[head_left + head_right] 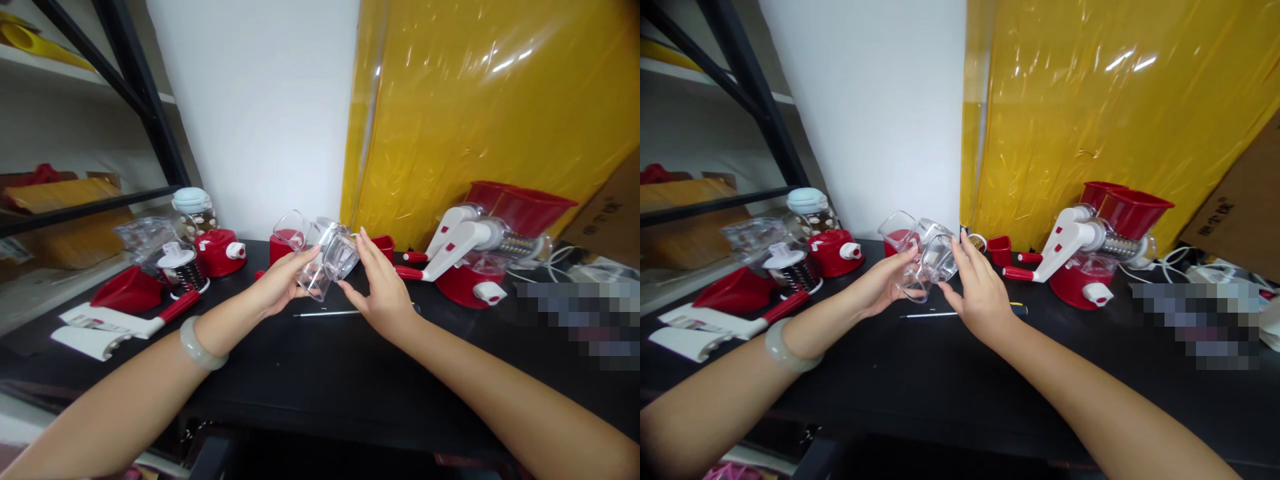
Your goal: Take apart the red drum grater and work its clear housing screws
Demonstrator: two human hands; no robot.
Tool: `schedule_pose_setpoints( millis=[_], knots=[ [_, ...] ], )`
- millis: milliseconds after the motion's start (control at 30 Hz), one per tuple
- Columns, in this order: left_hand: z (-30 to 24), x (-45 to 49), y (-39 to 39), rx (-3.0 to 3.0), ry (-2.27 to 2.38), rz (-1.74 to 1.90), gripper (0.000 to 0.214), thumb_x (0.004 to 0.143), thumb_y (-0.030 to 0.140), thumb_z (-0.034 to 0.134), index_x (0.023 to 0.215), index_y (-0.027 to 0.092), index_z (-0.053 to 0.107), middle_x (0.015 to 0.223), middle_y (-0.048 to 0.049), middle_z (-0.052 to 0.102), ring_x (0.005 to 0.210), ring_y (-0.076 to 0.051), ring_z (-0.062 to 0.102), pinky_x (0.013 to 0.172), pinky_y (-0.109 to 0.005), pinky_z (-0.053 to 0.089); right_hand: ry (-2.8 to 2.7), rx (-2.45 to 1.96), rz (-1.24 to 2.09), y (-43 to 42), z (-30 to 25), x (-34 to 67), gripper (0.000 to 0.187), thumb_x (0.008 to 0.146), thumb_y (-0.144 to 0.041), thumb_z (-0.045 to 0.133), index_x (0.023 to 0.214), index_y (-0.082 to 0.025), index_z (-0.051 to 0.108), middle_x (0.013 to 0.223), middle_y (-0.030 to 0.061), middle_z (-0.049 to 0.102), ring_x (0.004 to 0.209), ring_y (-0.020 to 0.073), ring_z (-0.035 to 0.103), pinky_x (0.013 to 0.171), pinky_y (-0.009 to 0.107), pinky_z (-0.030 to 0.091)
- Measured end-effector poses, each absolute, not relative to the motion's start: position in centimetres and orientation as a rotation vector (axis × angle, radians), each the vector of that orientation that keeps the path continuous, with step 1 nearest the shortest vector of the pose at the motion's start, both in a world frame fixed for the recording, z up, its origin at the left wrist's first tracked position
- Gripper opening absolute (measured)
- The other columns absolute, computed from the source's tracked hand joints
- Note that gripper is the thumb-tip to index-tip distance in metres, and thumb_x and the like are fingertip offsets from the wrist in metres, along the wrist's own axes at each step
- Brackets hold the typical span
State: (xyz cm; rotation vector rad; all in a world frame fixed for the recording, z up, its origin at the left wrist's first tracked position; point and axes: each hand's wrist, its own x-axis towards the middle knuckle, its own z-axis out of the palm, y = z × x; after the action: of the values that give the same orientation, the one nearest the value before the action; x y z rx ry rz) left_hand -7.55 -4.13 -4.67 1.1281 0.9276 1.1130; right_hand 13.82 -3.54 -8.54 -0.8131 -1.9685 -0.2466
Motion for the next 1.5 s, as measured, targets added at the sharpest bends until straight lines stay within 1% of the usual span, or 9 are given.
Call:
schedule_pose_setpoints(
  millis=[167, 300, 433, 700, 1100, 1200, 1333, 1400, 1500],
  knots=[
    [-4.5, -7.3, -4.4, 1.115, 0.935, 1.109, 0.05, 0.077, 0.06, 0.082, 0.103, 0.019, 0.074, 0.095, -0.0062, 0.069, 0.084, -0.018, 0.065, 0.068, -0.03, 0.062, -1.969, -0.801, -0.266, -3.5, -8.7, 13.9, 0.09, 0.098, -0.032, 0.061, 0.167, -0.035, 0.004, 0.167, 0.0115, 0.037, 0.149, 0.0323, 0.044, 0.118, 0.055, 0.046],
    [-4.5, -7.3, -4.3, 1.101, 0.928, 1.108, 0.049, 0.074, 0.059, 0.084, 0.099, 0.018, 0.074, 0.09, -0.0051, 0.067, 0.083, -0.018, 0.064, 0.069, -0.031, 0.062, -1.976, -0.8, -0.218, -3.4, -8.7, 13.9, 0.089, 0.098, -0.03, 0.06, 0.167, -0.036, 0.003, 0.17, 0.0101, 0.031, 0.151, 0.0322, 0.041, 0.12, 0.055, 0.043],
    [-4.6, -7.5, -4.1, 1.119, 0.907, 1.087, 0.045, 0.076, 0.057, 0.084, 0.099, 0.019, 0.074, 0.09, -0.0053, 0.068, 0.087, -0.019, 0.064, 0.071, -0.033, 0.062, -1.984, -0.841, -0.204, -3.2, -8.9, 13.9, 0.089, 0.097, -0.03, 0.061, 0.167, -0.031, 0.007, 0.17, 0.0136, 0.032, 0.151, 0.0329, 0.04, 0.118, 0.056, 0.045],
    [-4.4, -7.3, -4.3, 1.14, 0.934, 1.062, 0.046, 0.074, 0.058, 0.084, 0.098, 0.02, 0.076, 0.091, -0.0053, 0.069, 0.086, -0.019, 0.063, 0.072, -0.033, 0.062, -1.962, -0.932, -0.27, -3.2, -9.1, 13.4, 0.086, 0.091, -0.028, 0.062, 0.165, -0.02, 0.02, 0.163, 0.0201, 0.042, 0.148, 0.0362, 0.045, 0.116, 0.059, 0.046],
    [-4.5, -7.1, -4.5, 1.113, 0.954, 1.037, 0.046, 0.079, 0.058, 0.081, 0.104, 0.02, 0.075, 0.097, -0.0063, 0.074, 0.096, -0.022, 0.068, 0.08, -0.036, 0.061, -1.958, -0.979, -0.417, -3.5, -9.8, 12.6, 0.086, 0.09, -0.021, 0.056, 0.164, -0.012, 0.013, 0.161, 0.0291, 0.04, 0.146, 0.0386, 0.046, 0.109, 0.059, 0.05],
    [-4.6, -7.0, -4.6, 1.109, 0.957, 1.039, 0.047, 0.079, 0.059, 0.08, 0.104, 0.019, 0.074, 0.095, -0.0061, 0.073, 0.094, -0.021, 0.067, 0.08, -0.035, 0.061, -1.939, -0.99, -0.413, -3.4, -9.8, 12.6, 0.086, 0.09, -0.018, 0.054, 0.165, -0.013, 0.012, 0.162, 0.028, 0.038, 0.147, 0.0386, 0.045, 0.11, 0.06, 0.05],
    [-5.0, -7.0, -4.5, 1.109, 0.977, 1.028, 0.048, 0.077, 0.06, 0.081, 0.102, 0.019, 0.075, 0.093, -0.006, 0.071, 0.091, -0.021, 0.066, 0.076, -0.035, 0.062, -1.935, -0.965, -0.307, -2.9, -9.3, 13.2, 0.081, 0.093, -0.012, 0.043, 0.166, -0.018, 0.01, 0.16, 0.0229, 0.045, 0.142, 0.0336, 0.052, 0.112, 0.058, 0.049],
    [-5.1, -6.9, -4.4, 1.108, 0.957, 1.021, 0.047, 0.078, 0.06, 0.08, 0.103, 0.021, 0.074, 0.091, -0.0055, 0.07, 0.09, -0.02, 0.066, 0.074, -0.034, 0.062, -1.951, -0.928, -0.249, -2.8, -9.1, 13.5, 0.08, 0.094, -0.012, 0.042, 0.167, -0.019, 0.008, 0.162, 0.0216, 0.042, 0.146, 0.0328, 0.047, 0.116, 0.059, 0.045],
    [-5.1, -7.0, -4.3, 1.12, 0.933, 1.027, 0.044, 0.08, 0.059, 0.078, 0.1, 0.021, 0.074, 0.088, -0.005, 0.068, 0.087, -0.02, 0.065, 0.073, -0.034, 0.062, -1.977, -0.867, -0.18, -3.0, -8.7, 13.8, 0.082, 0.096, -0.017, 0.044, 0.167, -0.021, 0.004, 0.169, 0.0188, 0.031, 0.154, 0.0326, 0.035, 0.122, 0.061, 0.038]
  ],
)
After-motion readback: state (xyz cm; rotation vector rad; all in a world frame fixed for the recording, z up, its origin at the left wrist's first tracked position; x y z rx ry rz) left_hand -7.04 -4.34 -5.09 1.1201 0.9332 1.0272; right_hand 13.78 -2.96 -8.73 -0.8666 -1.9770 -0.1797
